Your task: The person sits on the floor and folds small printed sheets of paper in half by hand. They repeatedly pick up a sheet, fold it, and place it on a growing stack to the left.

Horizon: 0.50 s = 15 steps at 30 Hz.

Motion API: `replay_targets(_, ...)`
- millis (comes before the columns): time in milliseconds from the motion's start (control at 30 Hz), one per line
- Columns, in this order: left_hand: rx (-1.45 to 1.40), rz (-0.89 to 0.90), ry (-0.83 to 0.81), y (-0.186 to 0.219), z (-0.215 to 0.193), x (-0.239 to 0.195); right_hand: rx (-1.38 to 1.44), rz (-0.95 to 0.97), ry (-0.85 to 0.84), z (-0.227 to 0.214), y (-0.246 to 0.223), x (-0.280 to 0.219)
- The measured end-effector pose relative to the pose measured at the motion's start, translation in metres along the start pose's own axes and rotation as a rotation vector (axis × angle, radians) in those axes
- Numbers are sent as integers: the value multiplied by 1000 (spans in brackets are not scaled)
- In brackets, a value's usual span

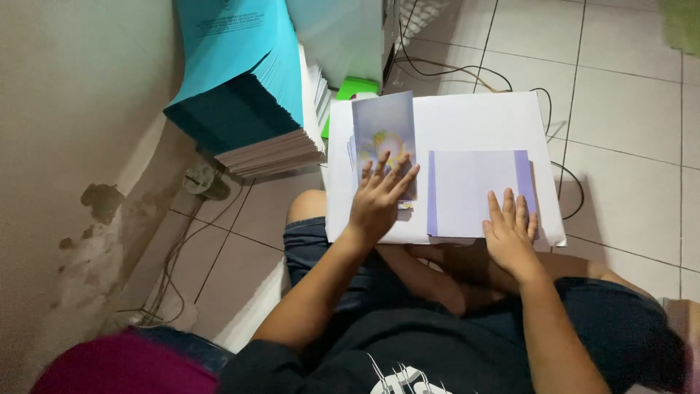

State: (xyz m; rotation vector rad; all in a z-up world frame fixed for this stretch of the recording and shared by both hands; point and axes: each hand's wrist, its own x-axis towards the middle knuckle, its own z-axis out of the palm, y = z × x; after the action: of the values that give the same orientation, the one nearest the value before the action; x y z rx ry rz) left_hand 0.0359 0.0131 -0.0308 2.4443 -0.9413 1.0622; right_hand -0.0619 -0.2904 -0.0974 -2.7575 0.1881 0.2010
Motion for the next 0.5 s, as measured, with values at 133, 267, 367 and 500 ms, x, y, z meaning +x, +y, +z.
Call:
replay_targets(133,-131,-114,-434,-24,18,-29,-22,8,-18,0,-1,1)
replay_targets(267,-200,-157,-274,1,8,-14,-23,32,-70,-14,-10,-1)
replay_targets(367,-271,-142,-168,46,19,11,-28,37,-70,-15,-16,0)
replay_targets(500,-387,6,-224,107,70,17,-66,51,-65,-24,-25,-6)
